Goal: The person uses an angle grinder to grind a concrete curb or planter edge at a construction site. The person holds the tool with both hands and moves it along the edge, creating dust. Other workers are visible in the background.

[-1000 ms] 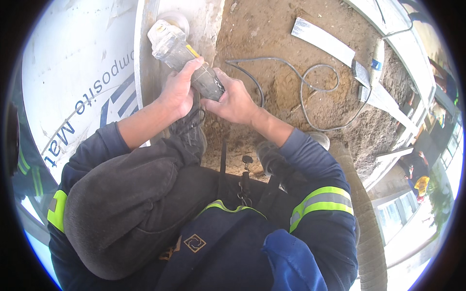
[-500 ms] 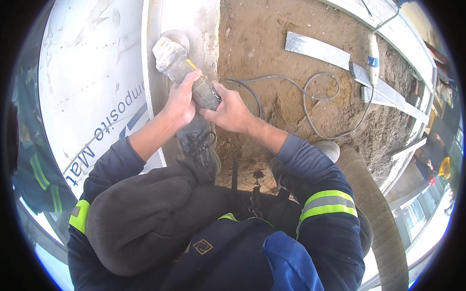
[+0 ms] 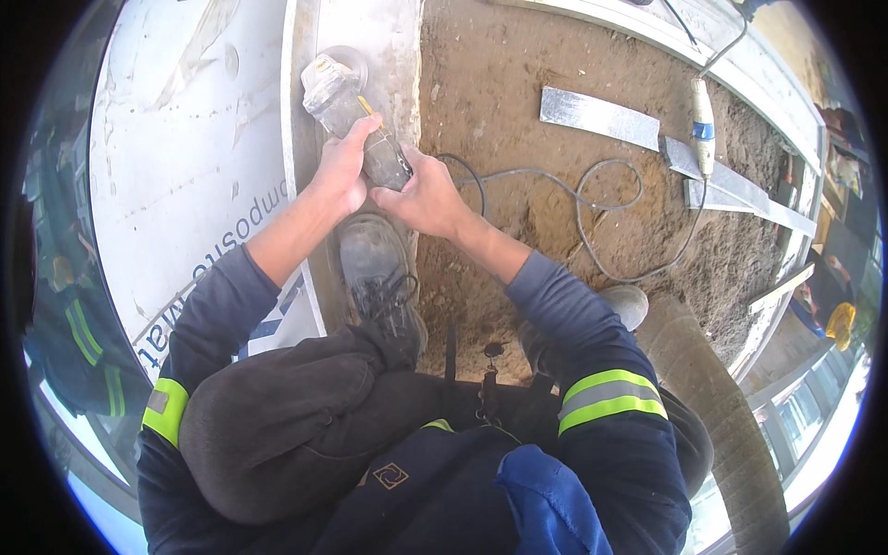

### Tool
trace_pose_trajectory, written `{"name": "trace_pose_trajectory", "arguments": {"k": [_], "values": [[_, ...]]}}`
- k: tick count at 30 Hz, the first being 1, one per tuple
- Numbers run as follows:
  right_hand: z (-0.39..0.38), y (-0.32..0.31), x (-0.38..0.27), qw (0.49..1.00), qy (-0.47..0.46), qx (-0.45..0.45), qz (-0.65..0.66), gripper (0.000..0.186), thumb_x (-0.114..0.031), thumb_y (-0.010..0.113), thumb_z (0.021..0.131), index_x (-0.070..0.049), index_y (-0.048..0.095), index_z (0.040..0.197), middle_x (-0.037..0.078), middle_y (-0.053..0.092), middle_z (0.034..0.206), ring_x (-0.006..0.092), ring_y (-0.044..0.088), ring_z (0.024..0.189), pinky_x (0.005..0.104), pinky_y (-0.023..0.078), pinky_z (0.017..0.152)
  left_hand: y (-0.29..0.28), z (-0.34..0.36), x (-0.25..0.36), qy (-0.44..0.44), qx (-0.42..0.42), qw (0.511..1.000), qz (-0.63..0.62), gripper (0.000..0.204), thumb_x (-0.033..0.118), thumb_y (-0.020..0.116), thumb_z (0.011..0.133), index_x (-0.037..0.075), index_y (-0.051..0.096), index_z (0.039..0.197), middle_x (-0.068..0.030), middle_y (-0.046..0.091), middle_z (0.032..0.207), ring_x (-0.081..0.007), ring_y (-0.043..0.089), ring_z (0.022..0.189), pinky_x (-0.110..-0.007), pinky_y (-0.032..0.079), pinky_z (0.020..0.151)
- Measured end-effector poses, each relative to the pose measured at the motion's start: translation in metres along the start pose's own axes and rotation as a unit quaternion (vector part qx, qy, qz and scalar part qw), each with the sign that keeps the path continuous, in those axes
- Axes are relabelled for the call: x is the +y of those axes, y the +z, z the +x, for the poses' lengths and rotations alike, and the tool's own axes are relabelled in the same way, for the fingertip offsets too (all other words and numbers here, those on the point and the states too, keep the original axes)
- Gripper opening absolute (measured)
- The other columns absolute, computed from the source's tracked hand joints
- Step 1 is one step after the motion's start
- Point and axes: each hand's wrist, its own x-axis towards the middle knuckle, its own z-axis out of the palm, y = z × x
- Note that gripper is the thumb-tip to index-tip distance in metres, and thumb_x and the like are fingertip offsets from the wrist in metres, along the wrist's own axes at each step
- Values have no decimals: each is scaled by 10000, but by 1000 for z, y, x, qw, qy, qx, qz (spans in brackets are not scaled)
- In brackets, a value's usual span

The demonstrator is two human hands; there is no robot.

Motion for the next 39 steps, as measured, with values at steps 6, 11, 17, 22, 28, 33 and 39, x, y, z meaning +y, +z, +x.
{"name": "trace_pose_trajectory", "arguments": {"k": [6,11,17,22,28,33,39], "values": [[23,-8,-14,1000,-4,-5,-27,602,-163,779,846,94,566,1346,54,713,876,57,602,689,269,501,604,7,19,22,7,6,1000,16,458,234,782,899,-33,627,1237,-128,672,1168,-238,673,1007,-450,569,858],[43,-13,-27,1000,-17,7,-1,576,-171,792,847,108,587,1307,53,709,877,58,592,700,273,495,613,13,39,39,16,-7,1000,23,464,235,794,884,-16,621,1235,-126,670,1142,-237,669,995,-445,566,846],[83,-15,-17,997,-49,62,0,601,-249,802,764,144,606,1175,99,679,760,135,645,676,318,517,628,23,69,64,32,-14,999,41,451,227,794,877,-5,611,1217,-116,667,1095,-237,669,955,-458,566,823],[121,-21,-37,995,-40,86,-16,528,-254,795,763,112,645,1112,100,680,761,154,652,699,342,528,660,32,95,101,25,-44,997,59,411,237,781,905,19,600,1203,-93,656,1079,-227,671,949,-435,582,826],[135,-18,-52,983,-82,161,19,491,-212,785,795,77,642,1166,108,712,855,158,673,780,339,544,730,47,120,121,32,-120,989,76,344,215,781,910,30,619,1151,-77,668,964,-203,681,848,-411,603,765],[95,-23,-65,968,-106,229,11,533,-135,766,839,61,575,1296,118,718,1027,139,670,922,319,544,830,75,89,110,68,-203,973,90,367,193,780,902,25,606,1178,-68,661,935,-171,658,797,-367,588,722],[60,-18,-85,957,-95,273,-5,572,-116,755,865,56,518,1356,101,704,1104,143,665,988,320,542,874,88,51,100,136,-251,955,81,549,216,795,885,25,527,1324,-77,611,1129,-162,613,1029,-370,547,883]]}}
